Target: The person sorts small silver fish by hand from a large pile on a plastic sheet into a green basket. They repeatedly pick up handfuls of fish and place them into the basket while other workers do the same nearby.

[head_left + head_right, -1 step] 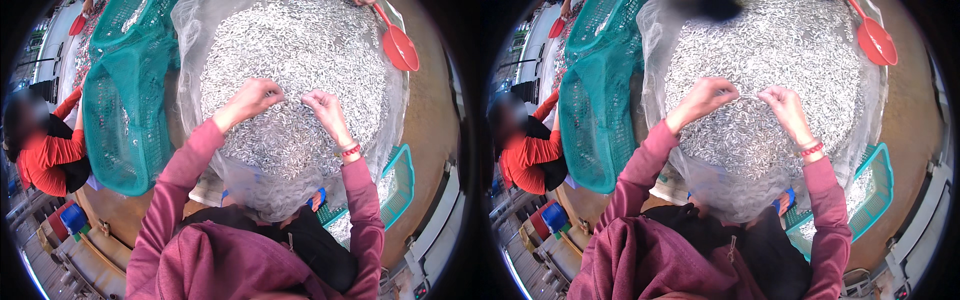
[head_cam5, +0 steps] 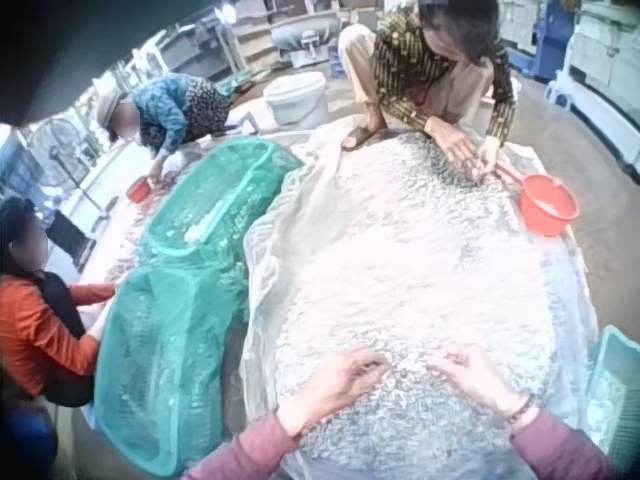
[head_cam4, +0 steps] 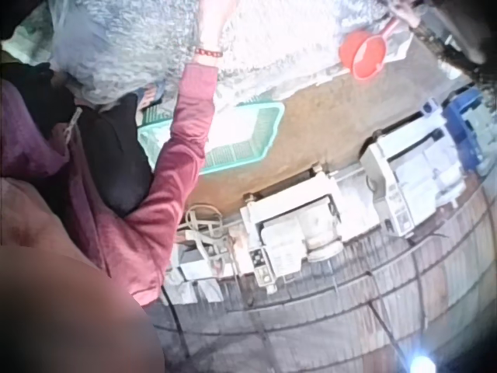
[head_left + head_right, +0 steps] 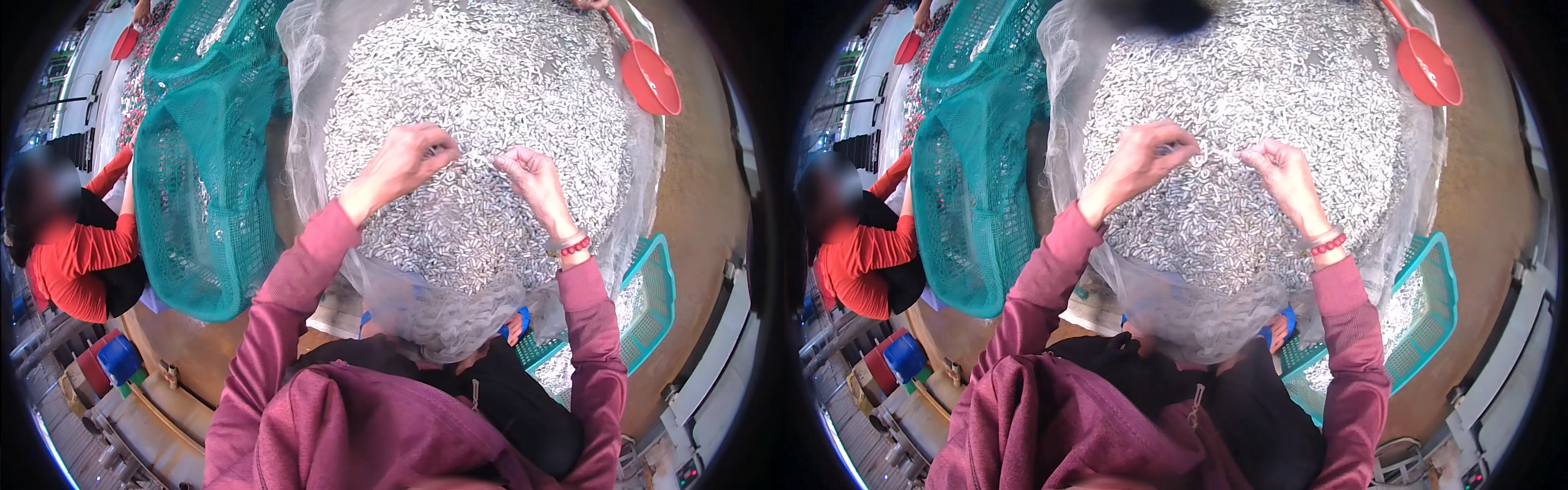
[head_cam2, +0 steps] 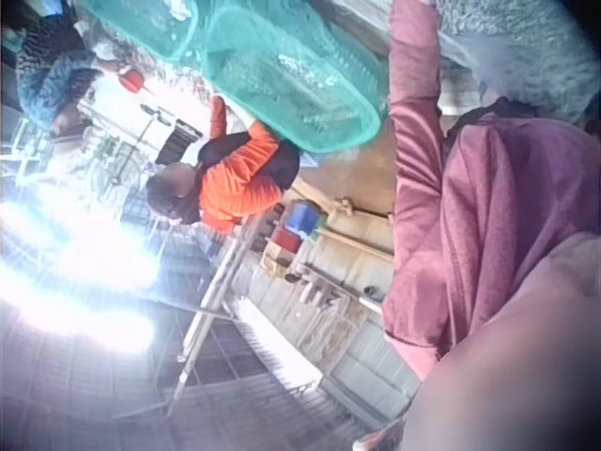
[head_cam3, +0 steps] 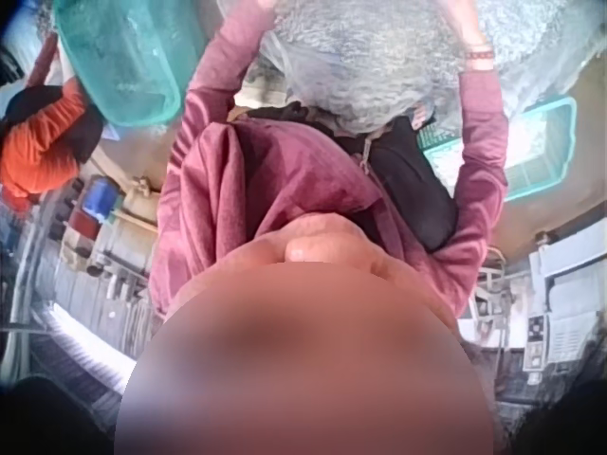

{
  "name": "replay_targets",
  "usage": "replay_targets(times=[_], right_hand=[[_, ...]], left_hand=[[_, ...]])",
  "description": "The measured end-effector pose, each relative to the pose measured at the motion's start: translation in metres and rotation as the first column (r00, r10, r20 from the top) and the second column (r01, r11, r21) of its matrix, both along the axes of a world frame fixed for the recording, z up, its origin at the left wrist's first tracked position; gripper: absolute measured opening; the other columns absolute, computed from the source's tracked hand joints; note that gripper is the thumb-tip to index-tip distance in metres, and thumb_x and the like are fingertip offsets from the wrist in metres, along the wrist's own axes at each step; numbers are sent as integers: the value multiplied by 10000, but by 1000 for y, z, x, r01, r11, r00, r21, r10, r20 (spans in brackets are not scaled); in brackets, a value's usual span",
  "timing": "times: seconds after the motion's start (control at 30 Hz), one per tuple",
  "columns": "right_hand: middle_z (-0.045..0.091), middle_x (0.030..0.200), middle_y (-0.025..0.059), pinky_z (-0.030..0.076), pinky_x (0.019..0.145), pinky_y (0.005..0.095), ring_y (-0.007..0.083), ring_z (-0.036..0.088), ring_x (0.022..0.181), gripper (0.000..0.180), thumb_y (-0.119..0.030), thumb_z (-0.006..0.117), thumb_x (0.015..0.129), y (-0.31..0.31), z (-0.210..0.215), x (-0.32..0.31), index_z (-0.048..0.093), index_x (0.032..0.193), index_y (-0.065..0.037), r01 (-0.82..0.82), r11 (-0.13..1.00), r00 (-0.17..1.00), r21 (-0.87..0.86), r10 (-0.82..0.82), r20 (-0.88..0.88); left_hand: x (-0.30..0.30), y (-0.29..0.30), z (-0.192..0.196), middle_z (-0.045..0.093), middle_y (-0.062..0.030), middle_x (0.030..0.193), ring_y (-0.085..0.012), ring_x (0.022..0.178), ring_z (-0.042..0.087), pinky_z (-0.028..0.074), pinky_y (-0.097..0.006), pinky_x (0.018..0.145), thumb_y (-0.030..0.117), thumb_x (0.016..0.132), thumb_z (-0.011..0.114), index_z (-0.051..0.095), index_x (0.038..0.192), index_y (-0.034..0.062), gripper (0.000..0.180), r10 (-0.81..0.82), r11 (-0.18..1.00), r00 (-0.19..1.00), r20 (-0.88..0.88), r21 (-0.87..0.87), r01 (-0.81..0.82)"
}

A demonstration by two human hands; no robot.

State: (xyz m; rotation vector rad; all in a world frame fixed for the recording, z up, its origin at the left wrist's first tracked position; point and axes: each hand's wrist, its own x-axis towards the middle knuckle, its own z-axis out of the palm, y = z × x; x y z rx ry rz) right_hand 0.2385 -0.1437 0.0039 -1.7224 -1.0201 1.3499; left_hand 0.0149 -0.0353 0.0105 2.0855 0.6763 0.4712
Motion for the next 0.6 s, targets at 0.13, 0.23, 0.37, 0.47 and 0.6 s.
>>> replay_targets(times=[0.13, 0.23, 0.37, 0.47, 0.6], right_hand=[[377, 579, -65, 192, 371, 174, 36, 353, 451, 241, -294, 565, 965, 2, 21, 0, 492, 819, -118, 92, 967, 785, -236, -216, -581], [402, 588, -59, 207, 372, 179, 34, 354, 448, 238, -302, 549, 971, 4, 33, -9, 496, 827, -121, 28, 977, 774, -213, -156, -614], [398, 589, -60, 220, 380, 178, 32, 344, 452, 230, -307, 543, 974, 5, 50, -10, 501, 836, -128, -134, 969, 786, -207, -23, -617], [407, 592, -57, 234, 390, 173, 30, 346, 454, 230, -281, 555, 967, 3, 59, 0, 505, 819, -112, -207, 959, 699, -193, 7, -715], [418, 591, -47, 251, 386, 173, 30, 358, 454, 214, -237, 571, 957, 1, 59, 6, 507, 807, -99, -117, 967, 689, -226, -85, -720]], left_hand=[[5, 3, 37, 642, -97, 821, -237, 742, 634, 498, -326, 667, 117, 810, 704, 684, 1008, 64, 206, 73, 989, 995, 66, 127, -81], [11, 0, 46, 661, -93, 889, -209, 786, 631, 496, -315, 712, 140, 813, 712, 668, 1077, 71, 276, 82, 996, 995, 49, 17, -82], [18, -6, 42, 670, -84, 919, -174, 838, 624, 488, -306, 771, 149, 813, 718, 671, 1046, 51, 257, -44, 986, 999, -4, -160, 42], [19, -8, 43, 671, -77, 915, -165, 863, 634, 488, -291, 768, 145, 824, 711, 681, 943, 26, 171, -142, 970, 990, -5, -201, 139], [20, -10, 48, 648, -76, 859, -198, 802, 635, 488, -308, 715, 117, 834, 694, 669, 911, 20, 127, -5, 973, 999, 52, -231, 17]])
